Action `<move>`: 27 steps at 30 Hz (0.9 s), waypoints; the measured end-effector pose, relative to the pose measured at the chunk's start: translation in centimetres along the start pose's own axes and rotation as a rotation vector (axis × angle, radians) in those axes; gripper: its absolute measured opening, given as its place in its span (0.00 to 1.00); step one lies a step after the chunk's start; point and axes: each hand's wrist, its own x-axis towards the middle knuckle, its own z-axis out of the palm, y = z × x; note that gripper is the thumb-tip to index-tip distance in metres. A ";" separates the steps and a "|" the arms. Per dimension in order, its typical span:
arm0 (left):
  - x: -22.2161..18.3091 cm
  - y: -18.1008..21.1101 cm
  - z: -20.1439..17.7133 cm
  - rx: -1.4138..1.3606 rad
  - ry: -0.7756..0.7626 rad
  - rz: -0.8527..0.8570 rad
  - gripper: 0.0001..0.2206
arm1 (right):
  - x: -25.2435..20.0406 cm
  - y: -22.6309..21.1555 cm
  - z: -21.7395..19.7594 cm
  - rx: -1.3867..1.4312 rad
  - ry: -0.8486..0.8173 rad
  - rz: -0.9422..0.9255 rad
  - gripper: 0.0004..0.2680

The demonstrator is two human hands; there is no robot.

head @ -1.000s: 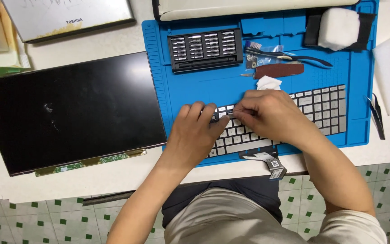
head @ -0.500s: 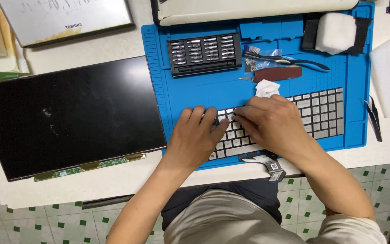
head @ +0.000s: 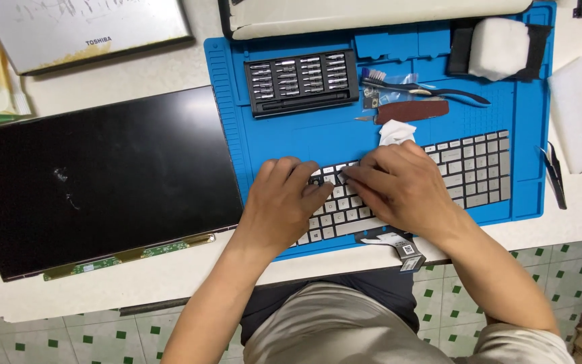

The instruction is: Cleaning individual laptop keyboard keys and the keyboard frame using a toothbrush and a small cloth on a repair mat.

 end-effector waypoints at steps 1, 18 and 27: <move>0.1 0.0 -0.1 -0.001 0.000 0.001 0.08 | 0.1 0.0 0.0 -0.001 0.000 0.001 0.03; -0.1 0.0 -0.1 -0.034 -0.035 -0.056 0.10 | 0.1 0.5 0.8 -0.014 -0.053 0.013 0.01; 0.0 0.1 -0.3 -0.051 -0.044 -0.077 0.11 | 1.1 0.1 -0.7 0.037 -0.090 0.017 0.02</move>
